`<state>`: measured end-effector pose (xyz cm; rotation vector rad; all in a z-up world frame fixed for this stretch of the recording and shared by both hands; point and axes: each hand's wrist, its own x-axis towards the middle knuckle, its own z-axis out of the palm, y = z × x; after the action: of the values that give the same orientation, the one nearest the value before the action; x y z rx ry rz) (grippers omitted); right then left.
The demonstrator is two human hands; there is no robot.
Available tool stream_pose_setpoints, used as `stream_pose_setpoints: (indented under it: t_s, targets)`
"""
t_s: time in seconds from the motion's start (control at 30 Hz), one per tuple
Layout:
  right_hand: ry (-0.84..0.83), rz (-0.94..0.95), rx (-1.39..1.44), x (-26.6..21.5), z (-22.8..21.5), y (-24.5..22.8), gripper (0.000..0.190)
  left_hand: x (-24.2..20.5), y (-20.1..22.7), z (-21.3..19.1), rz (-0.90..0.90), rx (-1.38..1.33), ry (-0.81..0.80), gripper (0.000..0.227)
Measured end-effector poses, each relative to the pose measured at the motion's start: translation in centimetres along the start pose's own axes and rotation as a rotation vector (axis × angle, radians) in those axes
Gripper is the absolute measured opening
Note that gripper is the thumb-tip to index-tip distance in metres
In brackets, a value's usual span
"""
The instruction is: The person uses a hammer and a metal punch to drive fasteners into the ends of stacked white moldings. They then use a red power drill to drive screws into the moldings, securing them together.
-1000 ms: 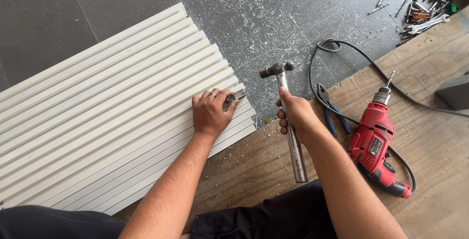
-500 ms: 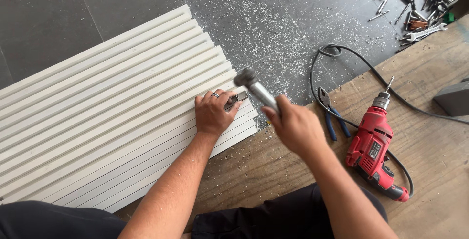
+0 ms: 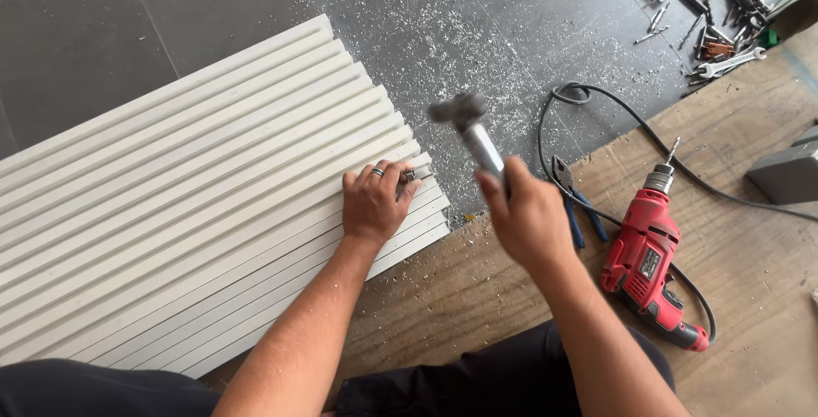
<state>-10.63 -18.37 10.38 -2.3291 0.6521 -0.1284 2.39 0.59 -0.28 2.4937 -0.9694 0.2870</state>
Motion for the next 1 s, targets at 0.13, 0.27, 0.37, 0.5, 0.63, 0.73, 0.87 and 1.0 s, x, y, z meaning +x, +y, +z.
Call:
stream_pose_setpoints:
  t_s: [0.13, 0.27, 0.37, 0.5, 0.63, 0.73, 0.87, 1.0]
  targets:
    - [0.065, 0.022, -0.025, 1.4, -0.2, 0.9, 0.043, -0.6, 0.0, 0.9, 0.032, 0.048, 0.012, 0.033]
    - [0.022, 0.07, -0.027, 1.8, 0.1, 1.7, 0.043, -0.9, 0.4, 1.9, -0.121, 0.001, -0.081, 0.03]
    - [0.008, 0.082, -0.04, 2.3, 0.2, 1.8, 0.045, -0.1, 0.7, 1.6, -0.175, 0.03, -0.029, 0.032]
    - [-0.035, 0.1, -0.037, 2.6, 0.3, 1.4, 0.046, 1.0, 0.5, 0.6, -0.137, 0.113, -0.043, 0.034]
    - [-0.088, 0.137, -0.056, 2.6, 0.1, 0.9, 0.049, 2.1, 0.3, 0.9, -0.118, 0.046, -0.059, 0.035]
    - [-0.126, 0.174, -0.063, 2.6, 0.0, 1.0, 0.05, 2.0, 0.0, 1.4, -0.096, -0.003, -0.064, 0.035]
    - [-0.134, 0.173, -0.054, 2.8, -0.1, 1.0, 0.049, 1.8, -0.2, 1.4, -0.077, -0.022, -0.043, 0.031]
    - [-0.1, 0.145, -0.046, 2.9, 0.0, 1.0, 0.051, 1.8, -0.1, 1.4, -0.073, -0.044, -0.014, 0.032]
